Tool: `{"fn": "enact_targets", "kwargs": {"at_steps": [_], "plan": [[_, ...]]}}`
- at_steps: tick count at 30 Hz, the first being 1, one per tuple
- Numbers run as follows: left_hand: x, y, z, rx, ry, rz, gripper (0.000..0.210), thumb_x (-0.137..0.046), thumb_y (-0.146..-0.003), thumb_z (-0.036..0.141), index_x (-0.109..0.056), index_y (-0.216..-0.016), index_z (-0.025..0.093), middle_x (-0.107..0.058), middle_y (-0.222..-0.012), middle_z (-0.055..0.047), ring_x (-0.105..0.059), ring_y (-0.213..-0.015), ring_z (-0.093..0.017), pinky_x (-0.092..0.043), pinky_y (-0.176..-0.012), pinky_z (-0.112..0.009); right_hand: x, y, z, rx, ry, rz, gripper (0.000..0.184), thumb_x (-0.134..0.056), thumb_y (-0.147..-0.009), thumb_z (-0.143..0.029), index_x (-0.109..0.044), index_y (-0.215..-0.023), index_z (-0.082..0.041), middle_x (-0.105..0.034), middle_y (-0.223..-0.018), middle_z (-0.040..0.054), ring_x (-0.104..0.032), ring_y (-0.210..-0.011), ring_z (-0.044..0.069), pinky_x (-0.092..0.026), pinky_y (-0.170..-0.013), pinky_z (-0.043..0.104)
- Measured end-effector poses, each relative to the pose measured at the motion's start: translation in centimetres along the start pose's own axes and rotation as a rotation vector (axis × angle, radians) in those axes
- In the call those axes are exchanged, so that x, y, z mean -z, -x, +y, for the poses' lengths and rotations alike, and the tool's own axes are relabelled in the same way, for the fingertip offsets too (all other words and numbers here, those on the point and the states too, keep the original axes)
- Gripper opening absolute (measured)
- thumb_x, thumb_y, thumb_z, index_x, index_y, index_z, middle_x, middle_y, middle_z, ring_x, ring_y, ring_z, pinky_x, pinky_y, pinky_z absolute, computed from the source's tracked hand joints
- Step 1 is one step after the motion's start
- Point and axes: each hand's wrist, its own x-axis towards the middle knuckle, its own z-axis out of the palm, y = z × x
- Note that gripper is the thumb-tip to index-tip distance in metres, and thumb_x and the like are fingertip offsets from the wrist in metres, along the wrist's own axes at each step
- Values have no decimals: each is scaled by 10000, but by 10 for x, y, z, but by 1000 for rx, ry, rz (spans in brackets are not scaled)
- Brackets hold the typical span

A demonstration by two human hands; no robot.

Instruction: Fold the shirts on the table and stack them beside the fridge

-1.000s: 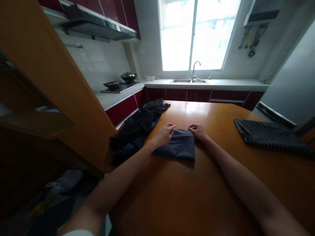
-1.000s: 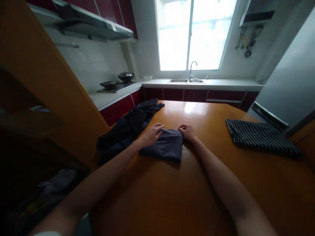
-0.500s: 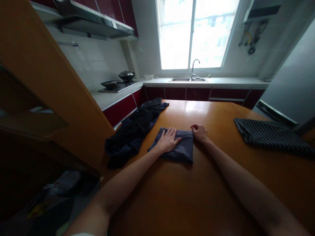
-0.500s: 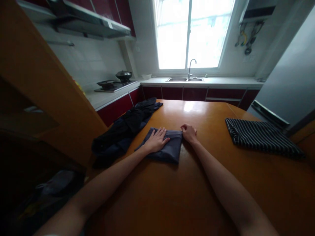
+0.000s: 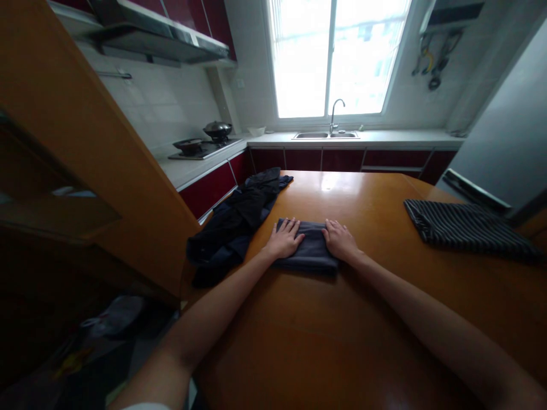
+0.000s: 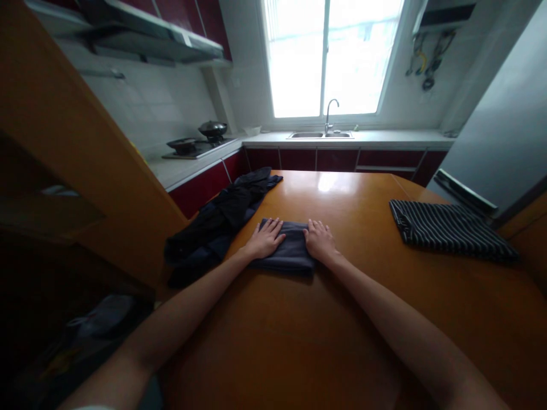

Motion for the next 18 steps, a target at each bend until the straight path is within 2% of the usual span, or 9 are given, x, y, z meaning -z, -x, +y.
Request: {"fn": "enact_targets", "kwargs": {"at_steps": [4, 7, 9, 11, 13, 16, 18], "plan": [[2, 2, -15, 97, 62, -15, 745, -241, -999, 643, -225, -1614, 223, -130, -1689, -59, -55, -1551, -358, -128, -1205, -621, 1, -3, 21, 3, -111, -19, 547, -275, -1053, -377, -436, -1518, -140, -437, -1569, 141, -364, -1469, 287, -268, -1197, 516], [0, 2, -24, 166, 106, 9, 751, -249, -1007, 610, -216, -1612, 166, -126, -1685, -121, -117, -1548, -336, -143, -1219, -555, 0, -2, 22, -25, -229, 81, 539, -282, -1040, -347, -470, -1494, -127, -465, -1546, 160, -383, -1461, 278, -269, -1204, 517], [-1, 1, -26, 180, 119, 15, 743, -247, -1011, 600, -216, -1609, 160, -129, -1681, -147, -131, -1548, -320, -137, -1220, -543, 3, 4, 17, -8, -333, 198, 540, -287, -1028, -329, -488, -1479, -111, -471, -1540, 167, -389, -1458, 260, -289, -1206, 490], [-2, 1, -27, 171, 123, 13, 731, -248, -1011, 603, -222, -1605, 178, -131, -1681, -147, -131, -1548, -319, -138, -1215, -553, 11, 18, 11, 99, -412, 315, 532, -317, -1018, -338, -497, -1475, -134, -473, -1541, 148, -386, -1458, 243, -310, -1204, 471], [-1, 2, -26, 165, 121, 10, 727, -251, -1011, 601, -224, -1604, 182, -135, -1680, -147, -140, -1547, -321, -143, -1212, -557, 20, 41, 4, 280, -405, 342, 529, -395, -1000, -357, -484, -1492, -186, -458, -1555, 113, -355, -1474, 246, -291, -1215, 490], [-1, 1, -24, 165, 103, 17, 732, -260, -1010, 598, -228, -1603, 170, -150, -1678, -150, -152, -1545, -322, -156, -1211, -558, 30, 77, -2, 527, -276, 200, 629, -525, -928, -310, -413, -1542, -228, -378, -1610, 81, -254, -1518, 273, -211, -1238, 546], [-2, 1, -24, 166, 93, 25, 731, -263, -1009, 599, -243, -1599, 168, -157, -1676, -150, -156, -1544, -324, -160, -1211, -560, 31, 92, -4, 603, -212, 115, 731, -547, -856, -210, -369, -1565, -221, -332, -1634, 77, -205, -1534, 276, -176, -1244, 563]]}}
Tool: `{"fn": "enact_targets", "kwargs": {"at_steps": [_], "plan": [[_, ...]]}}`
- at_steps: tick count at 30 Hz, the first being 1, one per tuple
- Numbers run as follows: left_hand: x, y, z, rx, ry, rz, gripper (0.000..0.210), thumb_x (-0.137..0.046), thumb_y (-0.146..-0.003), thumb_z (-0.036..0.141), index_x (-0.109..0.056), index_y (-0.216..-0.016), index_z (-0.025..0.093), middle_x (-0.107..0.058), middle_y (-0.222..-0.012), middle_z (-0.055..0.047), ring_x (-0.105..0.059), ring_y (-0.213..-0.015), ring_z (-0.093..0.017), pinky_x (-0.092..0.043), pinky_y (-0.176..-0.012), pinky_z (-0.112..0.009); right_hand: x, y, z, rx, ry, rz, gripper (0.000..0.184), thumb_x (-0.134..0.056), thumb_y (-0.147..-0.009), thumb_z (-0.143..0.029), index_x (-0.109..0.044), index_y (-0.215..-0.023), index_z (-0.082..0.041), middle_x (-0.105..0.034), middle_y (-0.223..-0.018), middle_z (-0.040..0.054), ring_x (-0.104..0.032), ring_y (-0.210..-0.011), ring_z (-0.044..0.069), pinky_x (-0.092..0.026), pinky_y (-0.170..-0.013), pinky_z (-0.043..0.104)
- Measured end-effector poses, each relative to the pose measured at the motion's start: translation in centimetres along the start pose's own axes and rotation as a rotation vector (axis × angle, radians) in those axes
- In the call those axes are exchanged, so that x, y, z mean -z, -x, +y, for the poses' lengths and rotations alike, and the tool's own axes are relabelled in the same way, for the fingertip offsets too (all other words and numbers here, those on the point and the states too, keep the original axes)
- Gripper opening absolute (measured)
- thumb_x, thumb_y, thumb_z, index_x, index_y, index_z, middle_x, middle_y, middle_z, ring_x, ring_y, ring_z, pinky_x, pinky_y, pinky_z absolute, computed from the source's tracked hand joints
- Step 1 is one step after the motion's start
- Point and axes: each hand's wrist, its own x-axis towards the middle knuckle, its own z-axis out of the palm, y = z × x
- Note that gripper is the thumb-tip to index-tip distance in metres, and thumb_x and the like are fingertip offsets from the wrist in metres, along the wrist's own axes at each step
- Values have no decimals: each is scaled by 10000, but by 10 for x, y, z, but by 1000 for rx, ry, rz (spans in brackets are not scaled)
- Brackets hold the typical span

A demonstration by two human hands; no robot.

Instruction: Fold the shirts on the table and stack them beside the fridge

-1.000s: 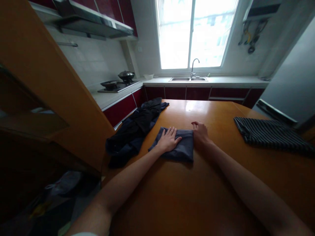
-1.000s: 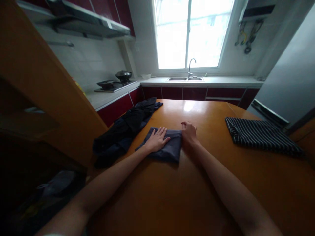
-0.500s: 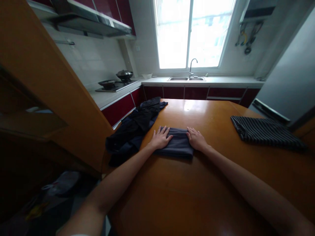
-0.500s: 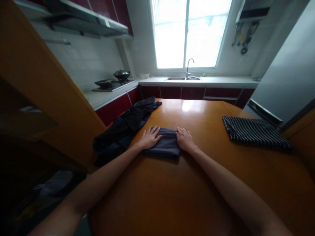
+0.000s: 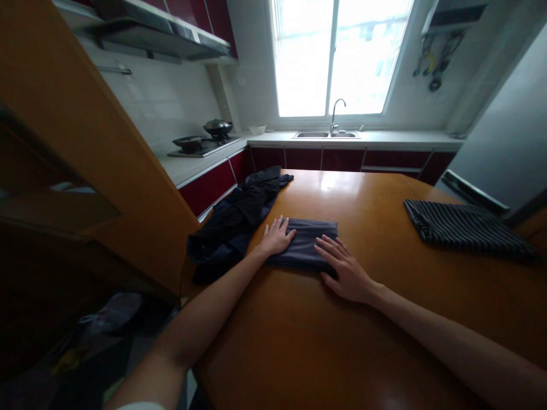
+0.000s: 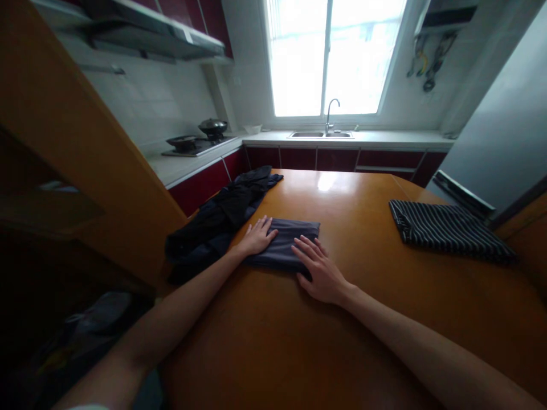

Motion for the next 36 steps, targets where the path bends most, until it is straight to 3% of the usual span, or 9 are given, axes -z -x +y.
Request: {"fn": "enact_targets", "kwargs": {"at_steps": [4, 10, 15, 20, 22, 25, 28, 31, 36], "plan": [[-1, -1, -1, 1, 8, 1, 718, -260, -1012, 590, -261, -1593, 167, -154, -1676, -150, -155, -1544, -323, -154, -1215, -557, -5, 3, 0, 8, 7, -37, 897, -486, -705, -62, -328, -1581, -181, -318, -1639, 83, -176, -1542, 254, -162, -1248, 565], [0, 0, 1, -3, 5, 6, 732, -270, -1011, 588, -260, -1596, 147, -159, -1676, -149, -159, -1542, -328, -150, -1217, -556, -14, -9, 2, -52, 40, -44, 911, -427, -665, -4, -370, -1563, -149, -364, -1617, 101, -191, -1538, 226, -215, -1245, 528], [-2, 1, 0, 0, -24, 15, 749, -259, -1006, 608, -232, -1607, 162, -152, -1679, -144, -150, -1544, -330, -155, -1217, -556, -8, -1, 6, -43, 112, -159, 818, -380, -714, 27, -461, -1512, -133, -323, -1633, 101, -133, -1548, 238, -181, -1247, 534], [3, 5, 3, 0, -41, 37, 731, -269, -1008, 603, -273, -1595, 168, -179, -1672, -157, -168, -1537, -356, -171, -1202, -588, -2, 7, 13, -65, 95, -224, 762, -380, -818, -35, -364, -1567, -171, -304, -1637, 96, -177, -1539, 234, -243, -1227, 532], [6, 12, 12, -56, -95, 111, 675, -273, -1022, 562, -357, -1562, 165, -221, -1662, -156, -150, -1540, -357, -111, -1210, -603, -1, 8, 13, -92, 95, -230, 734, -373, -839, -53, -369, -1565, -161, -313, -1633, 98, -202, -1534, 228, -254, -1228, 517], [5, 26, 32, -277, -153, 211, 590, -241, -1052, 442, -413, -1530, 145, -282, -1647, -133, -144, -1550, -278, -46, -1244, -517, -3, 8, 12, -112, 119, -228, 727, -431, -840, -106, -370, -1563, -149, -302, -1637, 100, -205, -1534, 240, -225, -1239, 513], [-4, 39, 49, -437, -117, 113, 604, -220, -1057, 438, -326, -1574, 143, -258, -1657, -109, -160, -1548, -244, -131, -1243, -474, -5, 11, 8, -115, 125, -207, 698, -504, -892, -238, -358, -1570, -153, -295, -1635, 121, -211, -1532, 260, -208, -1242, 524], [-9, 44, 54, -429, -80, -6, 663, -252, -1043, 522, -241, -1607, 172, -170, -1678, -107, -135, -1553, -273, -161, -1229, -510, -6, 12, 6, -119, 99, -167, 664, -505, -959, -398, -373, -1564, -158, -316, -1622, 145, -233, -1525, 274, -208, -1239, 539], [1, 29, 41, -407, 3, -82, 673, -256, -1038, 551, -243, -1606, 190, -184, -1675, -103, -141, -1553, -256, -160, -1231, -501, -8, -12, 14, -241, 59, 38, 544, -346, -1032, -353, -417, -1544, -183, -382, -1598, 130, -286, -1508, 257, -254, -1224, 536]]}}
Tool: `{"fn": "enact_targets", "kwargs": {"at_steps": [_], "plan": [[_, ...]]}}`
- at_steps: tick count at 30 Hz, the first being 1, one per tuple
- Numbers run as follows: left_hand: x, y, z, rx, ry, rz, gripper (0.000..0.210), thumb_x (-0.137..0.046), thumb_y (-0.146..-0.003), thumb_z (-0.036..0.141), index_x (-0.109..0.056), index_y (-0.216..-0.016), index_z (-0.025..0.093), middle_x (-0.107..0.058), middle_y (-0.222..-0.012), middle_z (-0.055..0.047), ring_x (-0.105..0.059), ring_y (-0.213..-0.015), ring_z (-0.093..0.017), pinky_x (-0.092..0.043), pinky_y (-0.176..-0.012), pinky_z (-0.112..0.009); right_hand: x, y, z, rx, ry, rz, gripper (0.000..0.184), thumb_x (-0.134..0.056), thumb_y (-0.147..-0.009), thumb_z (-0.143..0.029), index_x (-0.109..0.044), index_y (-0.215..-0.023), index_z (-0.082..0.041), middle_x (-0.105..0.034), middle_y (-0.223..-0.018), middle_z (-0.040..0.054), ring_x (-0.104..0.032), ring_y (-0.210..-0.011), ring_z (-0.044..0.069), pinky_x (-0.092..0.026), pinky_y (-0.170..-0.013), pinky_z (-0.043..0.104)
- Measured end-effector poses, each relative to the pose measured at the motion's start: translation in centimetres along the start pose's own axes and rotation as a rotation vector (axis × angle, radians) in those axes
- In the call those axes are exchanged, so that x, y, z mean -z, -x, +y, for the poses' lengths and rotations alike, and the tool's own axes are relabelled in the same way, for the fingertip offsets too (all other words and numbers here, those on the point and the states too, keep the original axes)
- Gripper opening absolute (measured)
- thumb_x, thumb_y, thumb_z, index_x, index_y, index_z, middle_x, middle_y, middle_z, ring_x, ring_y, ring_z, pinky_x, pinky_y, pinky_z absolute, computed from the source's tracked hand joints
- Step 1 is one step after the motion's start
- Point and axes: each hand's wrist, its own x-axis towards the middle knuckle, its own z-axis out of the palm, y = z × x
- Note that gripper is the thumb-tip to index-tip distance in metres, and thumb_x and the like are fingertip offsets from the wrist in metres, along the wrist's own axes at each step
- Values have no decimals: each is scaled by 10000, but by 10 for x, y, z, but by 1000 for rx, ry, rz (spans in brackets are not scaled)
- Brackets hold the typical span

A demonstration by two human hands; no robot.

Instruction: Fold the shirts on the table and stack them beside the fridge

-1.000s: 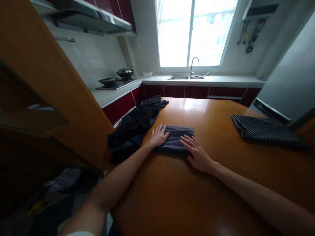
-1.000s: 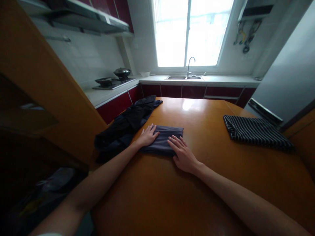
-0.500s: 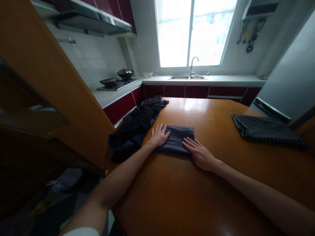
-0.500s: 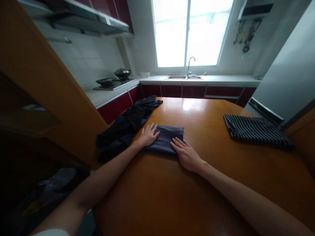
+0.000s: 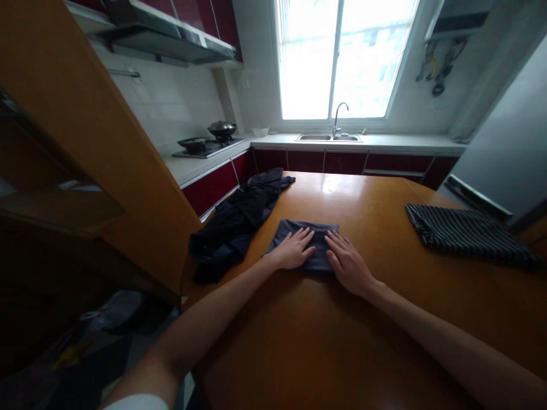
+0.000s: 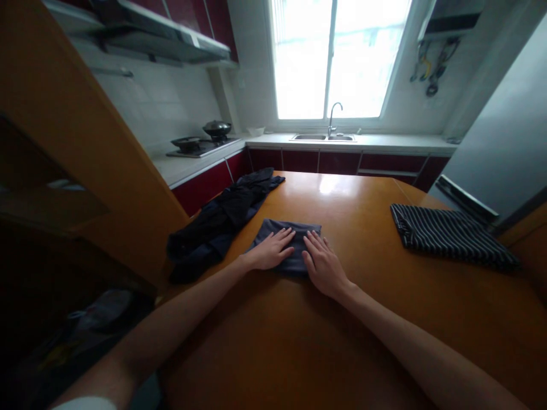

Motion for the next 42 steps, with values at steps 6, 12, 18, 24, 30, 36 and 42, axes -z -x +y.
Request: {"fn": "enact_targets", "kwargs": {"at_steps": [6, 12, 18, 24, 30, 36, 42], "plan": [[6, -12, -33, 196, -28, 58, 661, -303, -1030, 509, -279, -1591, 160, -195, -1674, -111, -125, -1554, -281, -130, -1227, -559, -22, -51, 9, -119, 56, -63, 582, -439, -984, -341, -418, -1532, -148, -342, -1621, 142, -221, -1529, 291, -178, -1231, 559], [0, -12, -43, 229, -2, 28, 689, -278, -1018, 577, -246, -1604, 217, -140, -1689, -69, -67, -1560, -289, -134, -1219, -581, -26, -47, 46, -373, 60, -61, 599, -382, -1012, -447, -449, -1504, -111, -412, -1574, 189, -296, -1498, 316, -200, -1212, 552], [-1, -19, -62, 311, 35, 78, 686, -295, -1016, 528, -261, -1597, 165, -179, -1677, -100, -149, -1550, -269, -176, -1231, -497, -9, -32, 78, -463, 33, -14, 580, -273, -1049, -419, -535, -1426, -65, -446, -1547, 205, -338, -1482, 298, -223, -1212, 503], [-5, -27, -88, 434, 14, 123, 730, -294, -1015, 470, -266, -1558, -16, -242, -1631, -229, -222, -1529, -295, -215, -1224, -474, -10, -37, 75, -450, -111, 121, 534, -330, -1035, -354, -543, -1420, -50, -494, -1514, 196, -387, -1459, 256, -264, -1210, 423], [4, -17, -90, 358, -58, 193, 724, -341, -1002, 482, -354, -1522, -22, -330, -1597, -241, -296, -1502, -317, -271, -1207, -447, -14, -40, 67, -402, -222, 263, 436, -416, -1005, -327, -646, -1306, -111, -652, -1336, 168, -574, -1273, 240, -392, -1119, 364], [28, 4, -45, 137, -52, 267, 565, -428, -993, 393, -542, -1402, 20, -502, -1488, -225, -462, -1401, -319, -340, -1180, -417, -13, -42, 70, -354, -332, 278, 357, -455, -973, -234, -685, -1224, -126, -698, -1243, 145, -627, -1167, 225, -447, -1053, 352], [0, 22, 56, -372, 56, 239, 525, -607, -965, 398, -518, -1450, 220, -556, -1464, -109, -508, -1361, -275, -403, -1148, -414, -21, -56, 89, -295, -416, 189, 384, -444, -924, -105, -693, -1212, -155, -723, -1217, 115, -663, -1122, 197, -487, -1012, 330]]}}
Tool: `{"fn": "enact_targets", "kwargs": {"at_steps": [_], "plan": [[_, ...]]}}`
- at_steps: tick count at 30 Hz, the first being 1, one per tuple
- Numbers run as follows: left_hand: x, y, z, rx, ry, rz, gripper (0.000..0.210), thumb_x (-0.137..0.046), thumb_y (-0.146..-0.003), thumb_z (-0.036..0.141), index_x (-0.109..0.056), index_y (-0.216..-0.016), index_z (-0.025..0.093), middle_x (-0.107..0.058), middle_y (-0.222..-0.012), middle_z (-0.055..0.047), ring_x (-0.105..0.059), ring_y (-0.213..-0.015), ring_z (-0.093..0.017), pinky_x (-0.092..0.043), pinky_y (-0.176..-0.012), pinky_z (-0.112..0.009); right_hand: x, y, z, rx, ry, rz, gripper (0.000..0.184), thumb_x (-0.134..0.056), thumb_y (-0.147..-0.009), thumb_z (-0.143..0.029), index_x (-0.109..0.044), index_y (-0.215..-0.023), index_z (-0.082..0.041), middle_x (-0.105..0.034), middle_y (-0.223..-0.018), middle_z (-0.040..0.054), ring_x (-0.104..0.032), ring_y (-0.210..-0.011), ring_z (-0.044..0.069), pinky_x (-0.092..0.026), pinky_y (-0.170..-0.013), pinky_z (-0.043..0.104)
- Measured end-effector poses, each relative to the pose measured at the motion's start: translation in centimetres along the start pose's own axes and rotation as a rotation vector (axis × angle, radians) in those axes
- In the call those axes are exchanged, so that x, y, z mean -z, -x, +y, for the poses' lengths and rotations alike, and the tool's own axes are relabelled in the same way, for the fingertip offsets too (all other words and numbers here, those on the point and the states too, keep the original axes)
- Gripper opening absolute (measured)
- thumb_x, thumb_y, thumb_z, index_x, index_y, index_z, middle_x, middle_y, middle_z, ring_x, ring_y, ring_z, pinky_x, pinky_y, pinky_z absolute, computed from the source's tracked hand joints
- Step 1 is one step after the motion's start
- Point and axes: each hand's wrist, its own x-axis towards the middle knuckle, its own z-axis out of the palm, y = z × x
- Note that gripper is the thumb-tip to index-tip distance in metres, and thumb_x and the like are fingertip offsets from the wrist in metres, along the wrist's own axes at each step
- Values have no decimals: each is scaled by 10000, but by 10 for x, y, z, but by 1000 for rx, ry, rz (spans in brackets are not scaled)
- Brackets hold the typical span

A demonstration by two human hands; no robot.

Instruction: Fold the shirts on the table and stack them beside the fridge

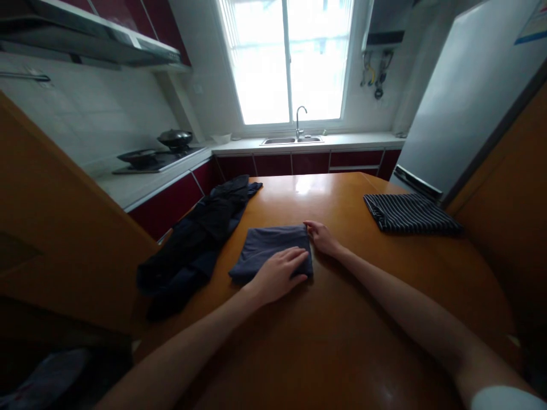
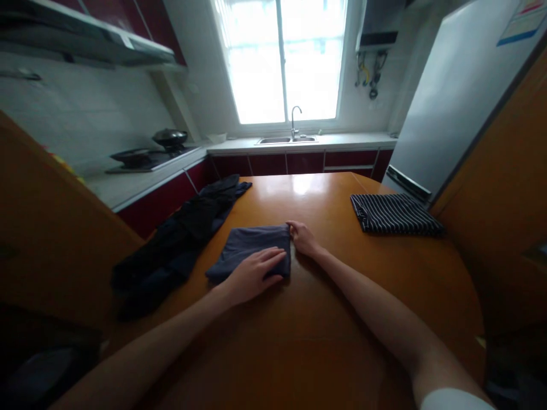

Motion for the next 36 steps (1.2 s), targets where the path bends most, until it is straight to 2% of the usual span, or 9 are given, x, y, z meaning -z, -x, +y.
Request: {"fn": "enact_targets", "kwargs": {"at_steps": [6, 12, 18, 22, 26, 28, 30, 33, 36], "plan": [[-27, -4, 27, -115, -113, 31, 374, -657, -947, 260, -607, -1308, 172, -611, -1376, -115, -515, -1323, -285, -461, -1095, -432, -1, -24, 17, 1, -21, -83, 447, -474, -840, -47, -688, -1212, -171, -768, -1006, 67, -711, -889, 167, -551, -860, 292], [-26, 0, 25, -91, -132, 69, 204, -626, -958, 218, -649, -1153, 164, -619, -1304, -94, -566, -1197, -243, -500, -1031, -373, 9, -39, 25, 78, -33, -226, 251, -603, -759, -149, -767, -946, -182, -777, -862, 36, -700, -783, 176, -554, -752, 272], [-25, 0, 31, -48, -159, 53, 115, -640, -943, 252, -643, -1005, 155, -623, -1229, -88, -577, -1089, -239, -502, -968, -370, 34, -27, 17, 171, 87, -192, 166, -620, -754, -210, -779, -800, -202, -764, -850, 72, -665, -813, 215, -513, -803, 326], [-24, 2, 32, -27, -225, 35, 219, -558, -963, 133, -607, -1175, 156, -613, -1257, -80, -579, -1051, -221, -489, -921, -352, 69, 5, 17, 190, 263, -95, 175, -606, -772, -234, -774, -812, -208, -754, -850, 77, -674, -824, 222, -501, -791, 325], [-22, 1, 25, -13, -288, 29, 534, -521, -974, 110, -410, -1490, 193, -629, -1249, -82, -590, -1038, -225, -469, -899, -359, 101, 65, 4, -8, 380, -11, 149, -607, -779, -255, -749, -806, -216, -741, -828, 67, -678, -765, 221, -499, -725, 325], [-17, 1, 18, 1, -306, 9, 462, -521, -964, 110, -520, -1418, 197, -657, -1179, -86, -595, -1041, -241, -458, -915, -381, 106, 104, -18, -102, 460, 2, 130, -610, -778, -244, -738, -789, -228, -731, -812, 67, -675, -744, 225, -489, -698, 333], [-10, 1, 10, 41, -289, 9, 327, -539, -931, 94, -681, -1207, 198, -677, -1113, -91, -595, -1057, -261, -444, -949, -411, 105, 141, -48, -121, 503, -77, 118, -629, -747, -209, -737, -773, -250, -731, -818, 68, -674, -770, 236, -486, -716, 343], [1, 2, 4, 128, -216, 82, 308, -543, -878, 51, -751, -1035, 214, -695, -1111, -92, -592, -1092, -273, -421, -1011, -439, 100, 174, -91, -115, 331, -386, 170, -604, -823, -249, -736, -722, -288, -730, -793, 52, -661, -712, 204, -484, -659, 311], [4, 0, 13, 175, -131, 189, 391, -504, -899, 71, -709, -1201, 212, -677, -1238, -96, -577, -1171, -265, -405, -1075, -436, 109, 162, -104, -135, 258, -338, 230, -575, -888, -325, -738, -732, -280, -735, -779, 57, -654, -680, 199, -485, -637, 302]]}}
